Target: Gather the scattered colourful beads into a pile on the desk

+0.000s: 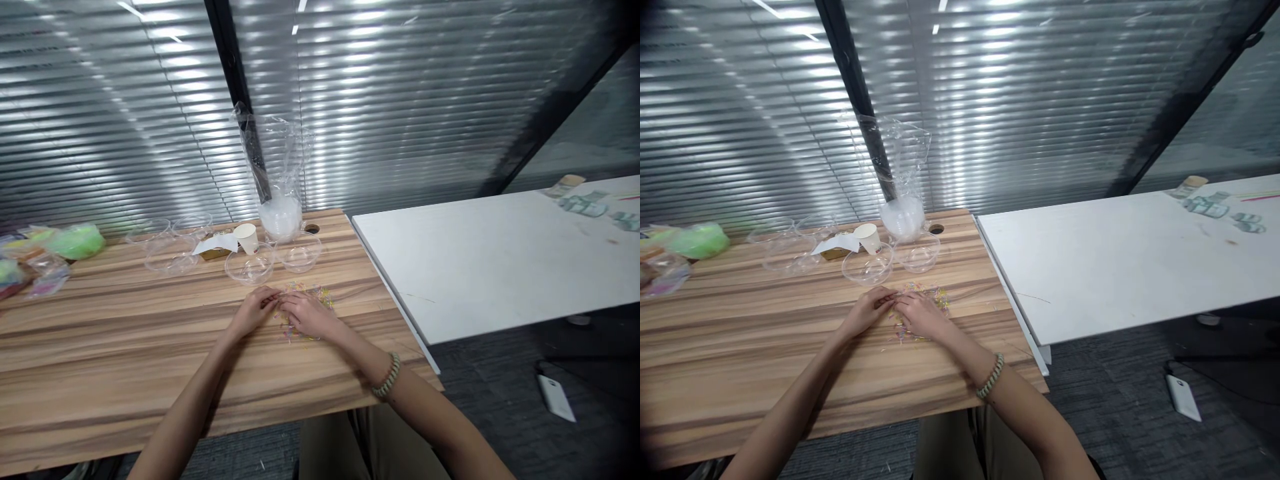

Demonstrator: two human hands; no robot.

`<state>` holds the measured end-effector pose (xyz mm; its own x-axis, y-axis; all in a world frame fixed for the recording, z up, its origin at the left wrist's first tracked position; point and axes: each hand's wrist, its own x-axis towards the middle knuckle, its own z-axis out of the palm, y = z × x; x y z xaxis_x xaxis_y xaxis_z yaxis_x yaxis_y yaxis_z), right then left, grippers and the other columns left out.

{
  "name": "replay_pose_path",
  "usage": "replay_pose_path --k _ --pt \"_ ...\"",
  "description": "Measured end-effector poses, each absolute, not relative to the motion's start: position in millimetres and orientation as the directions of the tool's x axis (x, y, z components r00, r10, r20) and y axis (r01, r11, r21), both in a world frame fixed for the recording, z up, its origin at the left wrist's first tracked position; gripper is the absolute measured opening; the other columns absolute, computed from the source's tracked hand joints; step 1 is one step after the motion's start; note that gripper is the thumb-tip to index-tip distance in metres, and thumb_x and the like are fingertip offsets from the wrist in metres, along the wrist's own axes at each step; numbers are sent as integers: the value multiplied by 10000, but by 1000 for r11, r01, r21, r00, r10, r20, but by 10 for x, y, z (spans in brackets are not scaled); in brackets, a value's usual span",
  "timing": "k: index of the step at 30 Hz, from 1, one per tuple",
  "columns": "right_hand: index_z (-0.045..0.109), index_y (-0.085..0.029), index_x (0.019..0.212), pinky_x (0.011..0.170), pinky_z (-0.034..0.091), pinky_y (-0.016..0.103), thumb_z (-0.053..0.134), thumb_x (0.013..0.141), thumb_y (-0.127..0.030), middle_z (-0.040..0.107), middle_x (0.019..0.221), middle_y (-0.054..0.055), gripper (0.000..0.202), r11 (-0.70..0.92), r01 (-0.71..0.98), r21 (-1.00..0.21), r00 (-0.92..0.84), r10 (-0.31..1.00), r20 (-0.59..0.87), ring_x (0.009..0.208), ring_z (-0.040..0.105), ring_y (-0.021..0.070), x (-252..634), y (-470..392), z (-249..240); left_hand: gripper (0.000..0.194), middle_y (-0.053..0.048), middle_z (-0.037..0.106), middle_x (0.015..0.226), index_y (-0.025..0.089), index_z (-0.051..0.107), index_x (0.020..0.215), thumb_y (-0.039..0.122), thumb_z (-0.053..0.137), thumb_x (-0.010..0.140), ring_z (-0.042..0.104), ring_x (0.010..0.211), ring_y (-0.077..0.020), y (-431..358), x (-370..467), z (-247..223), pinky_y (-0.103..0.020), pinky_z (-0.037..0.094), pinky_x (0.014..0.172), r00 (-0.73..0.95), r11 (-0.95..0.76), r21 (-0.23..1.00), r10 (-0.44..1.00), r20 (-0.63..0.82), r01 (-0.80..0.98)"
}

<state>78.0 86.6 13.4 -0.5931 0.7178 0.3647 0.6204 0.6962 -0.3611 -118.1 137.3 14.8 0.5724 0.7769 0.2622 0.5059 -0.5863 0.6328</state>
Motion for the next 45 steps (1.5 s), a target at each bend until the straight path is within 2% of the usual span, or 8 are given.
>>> replay_pose_path --k 24,45 --pt "664 -105 1044 1050 384 348 528 863 -62 649 1155 102 230 708 627 -325 -604 706 371 1119 563 215 782 869 155 249 -89 688 933 156 690 1036 305 535 910 628 854 -196 1378 -1190 142 -299 496 781 588 -612 609 760 276 505" --pt "671 -103 1030 1041 397 373 529 846 -54 654 1142 117 237 722 609 -328 -618 692 374 1122 568 222 783 874 142 240 -92 683 934 148 689 1048 273 550 897 629 848 -191 1395 -1206 110 -293 501 773 585 -611 611 762 280 504"
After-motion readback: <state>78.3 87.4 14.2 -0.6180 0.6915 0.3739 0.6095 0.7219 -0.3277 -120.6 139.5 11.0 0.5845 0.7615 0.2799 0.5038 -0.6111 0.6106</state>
